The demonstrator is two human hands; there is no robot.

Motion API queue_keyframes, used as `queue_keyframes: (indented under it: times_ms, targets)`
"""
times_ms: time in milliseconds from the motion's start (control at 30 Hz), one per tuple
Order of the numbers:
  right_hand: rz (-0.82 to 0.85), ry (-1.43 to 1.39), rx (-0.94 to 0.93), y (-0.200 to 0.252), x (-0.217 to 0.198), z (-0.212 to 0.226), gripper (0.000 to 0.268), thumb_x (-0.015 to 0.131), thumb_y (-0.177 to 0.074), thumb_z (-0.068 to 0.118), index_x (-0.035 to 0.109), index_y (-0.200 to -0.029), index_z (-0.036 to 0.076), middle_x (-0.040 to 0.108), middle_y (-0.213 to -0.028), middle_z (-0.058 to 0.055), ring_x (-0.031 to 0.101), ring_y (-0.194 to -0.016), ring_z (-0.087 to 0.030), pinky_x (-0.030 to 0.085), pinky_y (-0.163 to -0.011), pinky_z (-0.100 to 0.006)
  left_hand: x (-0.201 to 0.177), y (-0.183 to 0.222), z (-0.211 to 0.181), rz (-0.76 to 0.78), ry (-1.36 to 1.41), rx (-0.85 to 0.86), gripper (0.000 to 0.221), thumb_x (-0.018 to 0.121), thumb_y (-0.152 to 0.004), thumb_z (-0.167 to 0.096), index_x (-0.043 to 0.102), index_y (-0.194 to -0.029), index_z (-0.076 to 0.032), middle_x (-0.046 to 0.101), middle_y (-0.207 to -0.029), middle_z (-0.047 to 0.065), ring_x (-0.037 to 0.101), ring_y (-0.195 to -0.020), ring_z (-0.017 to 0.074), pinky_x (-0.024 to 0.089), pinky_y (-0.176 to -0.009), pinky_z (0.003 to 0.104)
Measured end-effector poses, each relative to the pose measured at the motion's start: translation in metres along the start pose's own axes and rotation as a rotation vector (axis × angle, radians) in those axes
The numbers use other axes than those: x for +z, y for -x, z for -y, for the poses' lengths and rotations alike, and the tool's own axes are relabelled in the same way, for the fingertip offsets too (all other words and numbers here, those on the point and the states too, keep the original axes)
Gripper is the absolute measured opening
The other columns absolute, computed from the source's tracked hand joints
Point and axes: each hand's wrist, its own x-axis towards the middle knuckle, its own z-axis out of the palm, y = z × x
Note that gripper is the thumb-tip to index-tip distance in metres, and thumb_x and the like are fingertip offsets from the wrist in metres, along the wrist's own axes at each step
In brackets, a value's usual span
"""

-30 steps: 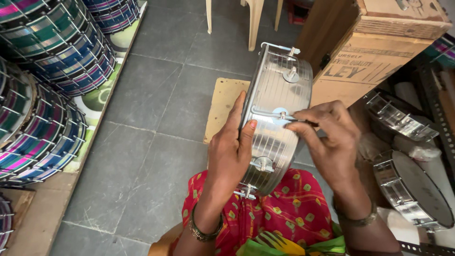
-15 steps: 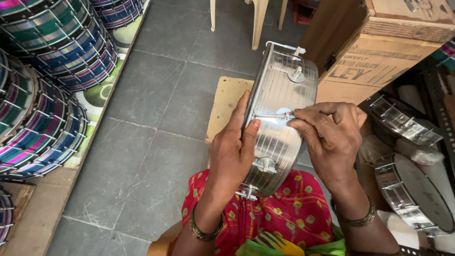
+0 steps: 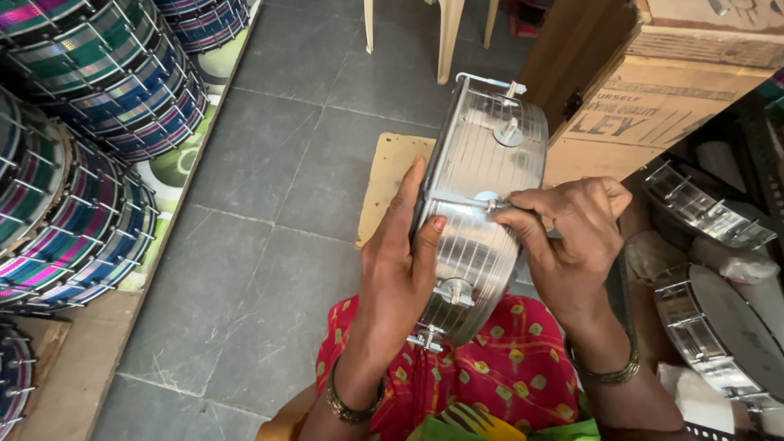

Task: The person assembles a drum by attaching the metal shell to the drum head frame and tightening the metal lug nuts and tension rods by hand.

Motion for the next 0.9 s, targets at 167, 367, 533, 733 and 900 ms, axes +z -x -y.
queue_keyframes:
  times_ms: [167,367,533,733,900]
  targets:
    - [0.013,-0.107,0.067,0.002,0.009,-0.001,0.021,0.089,-0.091,0.017,0.071,-0.097,0.007,0.07,-0.091,-0.004,0.058,-0.085,-0.021,0.042,-0.082,-0.03,0.001,-0.001,-0.002,-0.054,0.002,0.035,0.051,0.06,-0.106,-0.007,0.042,-0.153,-0.001,0.064,-0.141,0.025,0.071,-0.124,0.0311,0.061,-0.096,0.036]
    - [-0.01,-0.09,0.034,-0.002,0.013,-0.002,0.026,0.09,-0.086,0.019,0.07,-0.095,0.006,0.07,-0.09,-0.004,0.058,-0.086,-0.022,0.037,-0.089,-0.036,0.003,-0.001,0.0,-0.087,-0.048,-0.013,0.045,0.062,-0.103,-0.005,0.049,-0.146,-0.002,0.071,-0.129,0.02,0.077,-0.107,0.0246,0.061,-0.085,0.033]
    - [0.028,-0.147,0.076,-0.004,0.011,-0.003,0.02,0.089,-0.087,0.019,0.073,-0.095,0.01,0.071,-0.092,-0.002,0.061,-0.09,-0.018,0.039,-0.097,-0.035,0.008,-0.001,0.006,-0.128,-0.032,0.001,0.042,0.063,-0.105,-0.007,0.05,-0.145,-0.002,0.073,-0.124,0.018,0.076,-0.105,0.0207,0.063,-0.085,0.031]
    - [0.12,-0.167,0.167,0.002,-0.002,-0.001,0.012,0.082,-0.089,0.011,0.079,-0.1,0.011,0.077,-0.104,-0.002,0.066,-0.097,-0.015,0.03,-0.124,-0.041,0.007,-0.001,0.003,-0.086,-0.009,-0.145,0.043,0.063,-0.103,-0.01,0.052,-0.144,-0.003,0.077,-0.112,0.014,0.076,-0.089,0.0162,0.061,-0.073,0.029]
    - [0.084,-0.187,0.169,0.001,0.003,-0.003,0.012,0.084,-0.09,0.011,0.079,-0.101,0.01,0.077,-0.096,0.001,0.065,-0.091,-0.012,0.029,-0.12,-0.036,0.006,-0.001,0.004,-0.092,-0.024,-0.049,0.044,0.062,-0.105,-0.009,0.049,-0.146,0.0,0.073,-0.121,0.017,0.076,-0.103,0.0199,0.062,-0.083,0.031]
